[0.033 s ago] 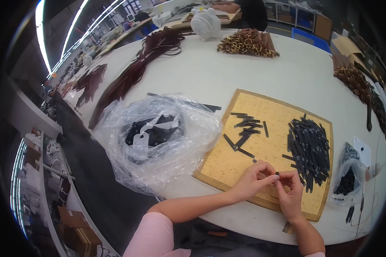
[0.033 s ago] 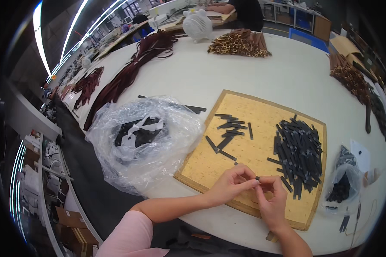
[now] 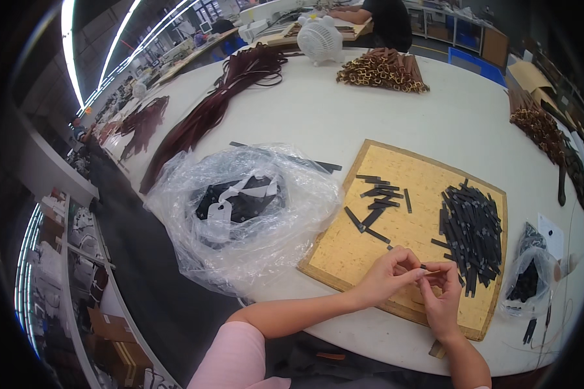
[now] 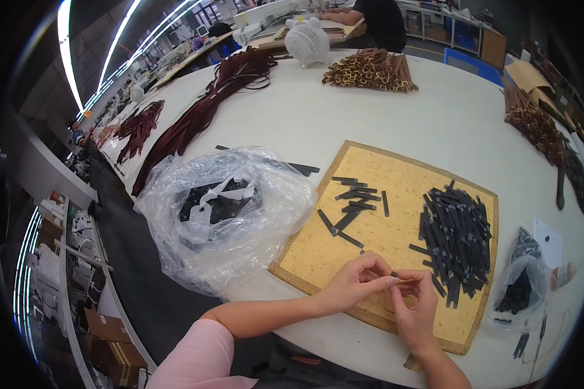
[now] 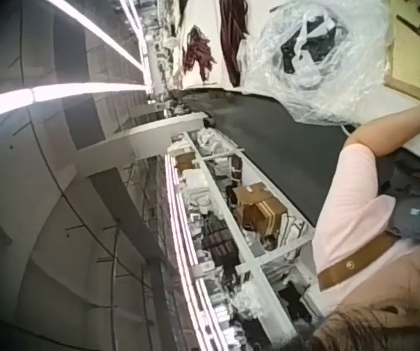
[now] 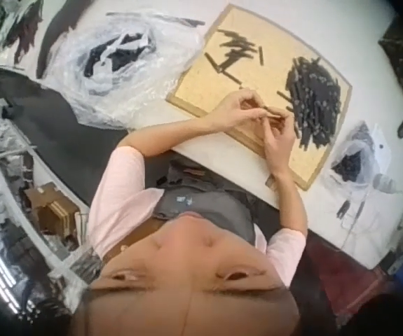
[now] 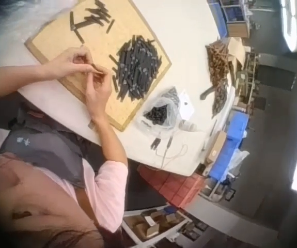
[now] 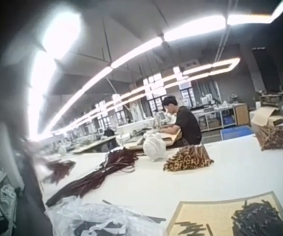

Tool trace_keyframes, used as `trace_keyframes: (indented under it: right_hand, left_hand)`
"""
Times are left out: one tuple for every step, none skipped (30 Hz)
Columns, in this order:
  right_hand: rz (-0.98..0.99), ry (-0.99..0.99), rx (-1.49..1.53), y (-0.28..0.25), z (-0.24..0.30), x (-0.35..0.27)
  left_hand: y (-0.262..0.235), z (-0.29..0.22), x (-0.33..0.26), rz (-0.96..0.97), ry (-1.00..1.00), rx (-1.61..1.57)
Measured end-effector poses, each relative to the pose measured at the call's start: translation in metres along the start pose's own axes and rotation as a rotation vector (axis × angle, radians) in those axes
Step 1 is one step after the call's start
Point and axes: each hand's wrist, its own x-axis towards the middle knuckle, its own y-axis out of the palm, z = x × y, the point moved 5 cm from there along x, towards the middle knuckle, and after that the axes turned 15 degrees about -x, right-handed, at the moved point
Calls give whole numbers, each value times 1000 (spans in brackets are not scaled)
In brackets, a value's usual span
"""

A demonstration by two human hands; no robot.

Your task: Assembling small leather straps by attaching small plastic or metal components at a workshop workbench.

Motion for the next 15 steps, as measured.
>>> trace_keyframes:
  right_hand:
    - [-52, 30, 68, -3, 11, 0]
    - [-105, 64, 133, -4, 15, 0]
    - [-66, 43, 59, -3, 13, 2]
    - [-60, 34, 60, -5, 9, 3]
    - [-40, -62, -63, -7, 9, 4]
    - [-23, -154, -188, -7, 11, 4]
    - [-22, -156, -190, -6, 11, 5]
    - [-52, -143, -184, -6, 12, 5]
    - [-81, -133, -177, -6, 13, 6]
    - [-80, -135, -179, -6, 13, 7]
    - [-87, -156, -198, -5, 13, 6]
    - [-92, -177, -218, -5, 13, 6]
    - [-88, -179, -218, -6, 12, 5]
    - [-82, -187, -242, -6, 11, 5]
    - [-73, -195, -264, -5, 11, 4]
  left_hand:
    - [-1, 1, -1, 26, -80, -52]
    - [-2, 4, -2, 56, -161, -107]
    - [-3, 4, -3, 49, -149, -103]
    - [-4, 5, -3, 50, -148, -117]
    - [-5, 7, -4, 52, -147, -133]
    - [-3, 4, -3, 53, -143, -135]
    - [-3, 2, -3, 27, -155, -128]
    - [-2, 1, -3, 2, -169, -122]
    - [-3, 1, -2, 1, -165, -124]
    - [-4, 4, -2, 6, -185, -140]
    - [-4, 6, -3, 11, -206, -156]
    - [-4, 7, -3, 8, -204, -158]
    - [-4, 8, -3, 6, -227, -188]
    - [-3, 10, -3, 3, -251, -219]
    - [-4, 13, -4, -4, -251, -221]
